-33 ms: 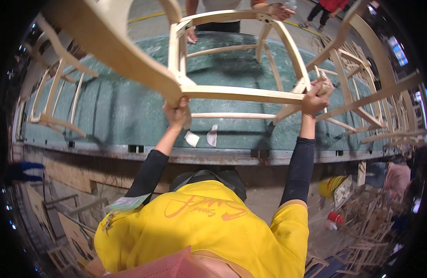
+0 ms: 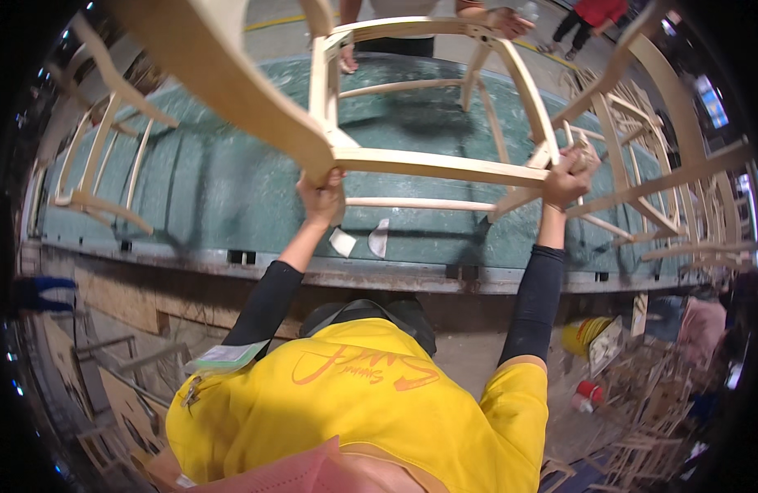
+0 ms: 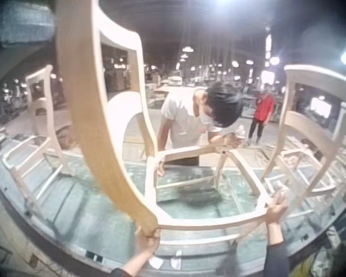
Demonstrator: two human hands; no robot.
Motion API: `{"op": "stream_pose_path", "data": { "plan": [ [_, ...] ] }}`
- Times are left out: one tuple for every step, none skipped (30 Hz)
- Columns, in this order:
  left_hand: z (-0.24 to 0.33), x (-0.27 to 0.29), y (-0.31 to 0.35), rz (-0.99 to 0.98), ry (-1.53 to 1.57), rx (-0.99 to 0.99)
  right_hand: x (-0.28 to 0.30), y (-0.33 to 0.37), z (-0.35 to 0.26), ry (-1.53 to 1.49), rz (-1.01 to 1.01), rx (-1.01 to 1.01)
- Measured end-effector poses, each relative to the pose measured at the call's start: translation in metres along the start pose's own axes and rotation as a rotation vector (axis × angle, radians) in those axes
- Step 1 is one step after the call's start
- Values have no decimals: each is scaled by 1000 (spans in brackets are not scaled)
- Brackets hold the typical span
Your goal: The person wipes wooden chair frames with a white cloth, moving them from a green conveyor belt to the floor. They repeatedly pick up chairs, wipe various parts, and place them down, then retrieve more chairs from the conveyor.
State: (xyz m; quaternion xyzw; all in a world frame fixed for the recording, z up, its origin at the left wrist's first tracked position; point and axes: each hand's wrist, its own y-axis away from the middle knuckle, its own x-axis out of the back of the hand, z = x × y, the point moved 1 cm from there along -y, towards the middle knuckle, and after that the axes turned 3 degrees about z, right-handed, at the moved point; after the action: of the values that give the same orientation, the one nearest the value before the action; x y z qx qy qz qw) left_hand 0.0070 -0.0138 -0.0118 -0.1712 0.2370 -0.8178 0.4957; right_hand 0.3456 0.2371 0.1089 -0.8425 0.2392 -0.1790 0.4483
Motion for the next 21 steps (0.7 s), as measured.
{"op": "stream_pose_path", "data": {
  "plan": [
    [12,-3,10,-16,-9,13,9,0,8,73,-10,-33],
    [28,-7,12,-27,-14,18,16,-3,6,67,-6,-63],
    [42,-8,14,-41,20,36,26,-4,6,164,18,-42],
    [54,-5,15,-49,52,52,33,-2,16,156,4,-114],
    [52,-20,11,-34,79,68,24,-25,16,243,4,-182],
    [48,-14,6,-73,72,90,17,-18,16,243,24,-201],
    [55,7,17,-95,-21,115,22,1,24,248,-2,-261],
    [56,10,15,-85,-22,111,17,-4,26,294,-24,-246],
    [53,8,16,-84,-13,115,14,-6,21,297,4,-229],
    [49,7,16,-86,-2,117,12,-9,19,279,-12,-229],
    [48,6,17,-76,42,137,11,-15,24,275,-19,-241],
    [47,5,18,-69,88,153,8,-22,31,273,-23,-254],
    [44,6,17,-58,132,161,1,-28,31,312,-42,-251],
    [41,13,20,-31,103,158,-7,-30,29,349,-66,-260],
    [36,12,28,-32,92,162,0,-33,38,416,-74,-270],
    [30,12,34,-30,81,166,6,-38,47,437,-93,-296],
    [21,12,43,-28,103,197,8,-36,50,457,-87,-299],
    [12,14,52,-23,122,224,7,-35,50,471,-81,-303],
    [3,16,60,-17,142,250,7,-38,51,511,-77,-291],
    [-5,18,67,-17,124,268,6,-39,51,551,-74,-280],
    [-12,23,72,-21,102,282,5,-39,52,588,-68,-275]
  ]
}}
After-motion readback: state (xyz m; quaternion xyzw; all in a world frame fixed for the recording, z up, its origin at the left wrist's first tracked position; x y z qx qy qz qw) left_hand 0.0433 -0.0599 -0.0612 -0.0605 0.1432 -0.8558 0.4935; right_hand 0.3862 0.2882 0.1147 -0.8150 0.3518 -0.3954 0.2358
